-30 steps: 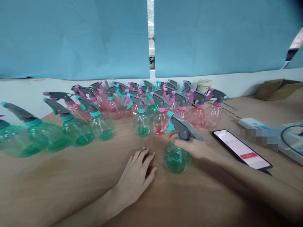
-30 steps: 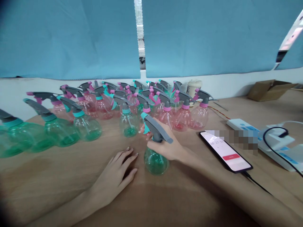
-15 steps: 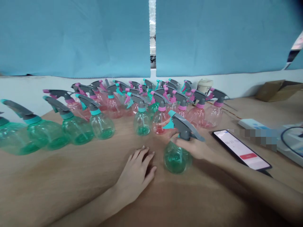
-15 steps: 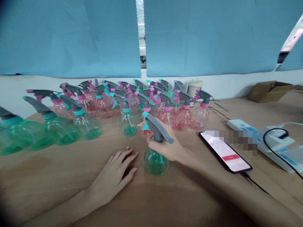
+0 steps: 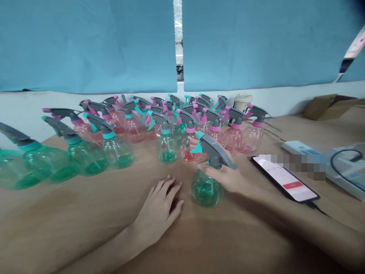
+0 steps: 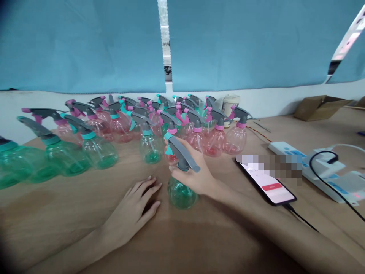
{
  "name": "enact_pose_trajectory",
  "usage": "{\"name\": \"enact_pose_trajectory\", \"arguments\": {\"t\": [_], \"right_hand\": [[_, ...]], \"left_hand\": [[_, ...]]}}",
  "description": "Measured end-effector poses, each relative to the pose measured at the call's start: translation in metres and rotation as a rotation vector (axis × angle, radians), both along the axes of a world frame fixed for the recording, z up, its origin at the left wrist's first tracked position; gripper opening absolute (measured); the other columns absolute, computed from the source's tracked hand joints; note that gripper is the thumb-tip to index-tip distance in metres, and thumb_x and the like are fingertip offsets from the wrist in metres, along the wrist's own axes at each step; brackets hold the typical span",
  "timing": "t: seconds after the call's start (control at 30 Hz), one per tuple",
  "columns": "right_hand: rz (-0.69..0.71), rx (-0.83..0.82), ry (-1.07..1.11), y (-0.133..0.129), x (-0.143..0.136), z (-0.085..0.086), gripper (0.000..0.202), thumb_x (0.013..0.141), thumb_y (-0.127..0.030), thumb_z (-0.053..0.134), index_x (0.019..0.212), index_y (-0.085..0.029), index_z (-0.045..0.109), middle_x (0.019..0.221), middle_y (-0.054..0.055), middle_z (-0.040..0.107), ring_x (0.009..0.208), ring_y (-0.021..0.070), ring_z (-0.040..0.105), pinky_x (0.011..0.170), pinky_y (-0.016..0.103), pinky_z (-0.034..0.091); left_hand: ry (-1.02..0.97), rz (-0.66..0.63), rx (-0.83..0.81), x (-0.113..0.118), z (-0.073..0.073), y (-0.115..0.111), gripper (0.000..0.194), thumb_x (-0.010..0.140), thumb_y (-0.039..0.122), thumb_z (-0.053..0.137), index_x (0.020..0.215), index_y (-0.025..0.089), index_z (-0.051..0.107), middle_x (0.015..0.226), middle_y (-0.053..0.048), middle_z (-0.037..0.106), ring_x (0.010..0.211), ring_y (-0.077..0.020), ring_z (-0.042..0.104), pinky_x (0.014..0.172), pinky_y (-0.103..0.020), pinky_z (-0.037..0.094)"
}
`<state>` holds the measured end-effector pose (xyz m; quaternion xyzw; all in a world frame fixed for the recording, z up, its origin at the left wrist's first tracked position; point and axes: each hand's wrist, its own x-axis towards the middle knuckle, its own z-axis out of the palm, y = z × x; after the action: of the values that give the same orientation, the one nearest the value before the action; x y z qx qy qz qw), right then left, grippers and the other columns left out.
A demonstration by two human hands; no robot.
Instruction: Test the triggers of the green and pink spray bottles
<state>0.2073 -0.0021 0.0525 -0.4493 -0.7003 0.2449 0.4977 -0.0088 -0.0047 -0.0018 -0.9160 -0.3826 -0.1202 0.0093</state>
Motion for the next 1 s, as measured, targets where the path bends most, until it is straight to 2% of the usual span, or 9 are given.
{"name": "enact_pose_trajectory", "arguments": {"t": [0.1, 0.27, 0.37, 0.63, 1.0], "right_hand": [[0.008, 0.02, 0.026, 0.0004, -0.0005, -0.0008, 0.057, 0.069, -0.016, 0.054, 0.122, -0.03, 0.039, 0.107, 0.001, 0.058, 0.077, 0.0149, 0.057, 0.068, 0.027, 0.047], [-0.034, 0.006, 0.002, 0.002, -0.0001, -0.0029, 0.05, 0.07, -0.019, 0.056, 0.118, -0.03, 0.045, 0.081, -0.001, 0.059, 0.06, 0.0126, 0.053, 0.057, 0.026, 0.045], [-0.036, -0.009, -0.01, 0.0022, -0.0003, -0.0021, 0.049, 0.07, -0.021, 0.056, 0.117, -0.029, 0.046, 0.074, -0.002, 0.057, 0.057, 0.0128, 0.052, 0.054, 0.026, 0.044], [-0.078, -0.015, -0.023, 0.0005, -0.0012, -0.0022, 0.037, 0.071, -0.027, 0.056, 0.108, -0.028, 0.05, 0.074, -0.002, 0.056, 0.061, 0.0143, 0.053, 0.056, 0.027, 0.044], [-0.039, -0.01, -0.041, 0.0006, 0.001, -0.0016, 0.044, 0.072, -0.024, 0.056, 0.115, -0.031, 0.046, 0.079, -0.002, 0.058, 0.061, 0.0144, 0.053, 0.058, 0.028, 0.044]], "left_hand": [[-0.001, -0.003, -0.006, 0.0002, -0.001, 0.0006, 0.037, 0.089, 0.031, 0.042, 0.124, 0.016, 0.045, 0.125, -0.01, 0.047, 0.119, -0.026, 0.037, 0.094, -0.043, 0.035], [-0.001, -0.007, -0.004, -0.001, -0.0028, 0.0007, 0.038, 0.09, 0.031, 0.042, 0.125, 0.016, 0.044, 0.127, -0.009, 0.046, 0.12, -0.0255, 0.035, 0.095, -0.042, 0.034], [-0.001, -0.006, -0.001, -0.0011, -0.0028, 0.0003, 0.038, 0.09, 0.031, 0.042, 0.125, 0.016, 0.044, 0.127, -0.01, 0.046, 0.121, -0.0256, 0.035, 0.096, -0.042, 0.034], [-0.002, -0.002, -0.003, 0.0009, -0.001, -0.0005, 0.038, 0.089, 0.031, 0.042, 0.123, 0.015, 0.046, 0.126, -0.011, 0.047, 0.12, -0.0262, 0.037, 0.095, -0.044, 0.035], [-0.006, -0.011, -0.004, -0.0004, -0.0012, -0.0001, 0.038, 0.09, 0.031, 0.042, 0.124, 0.016, 0.044, 0.126, -0.01, 0.046, 0.12, -0.026, 0.036, 0.095, -0.043, 0.034]]}}
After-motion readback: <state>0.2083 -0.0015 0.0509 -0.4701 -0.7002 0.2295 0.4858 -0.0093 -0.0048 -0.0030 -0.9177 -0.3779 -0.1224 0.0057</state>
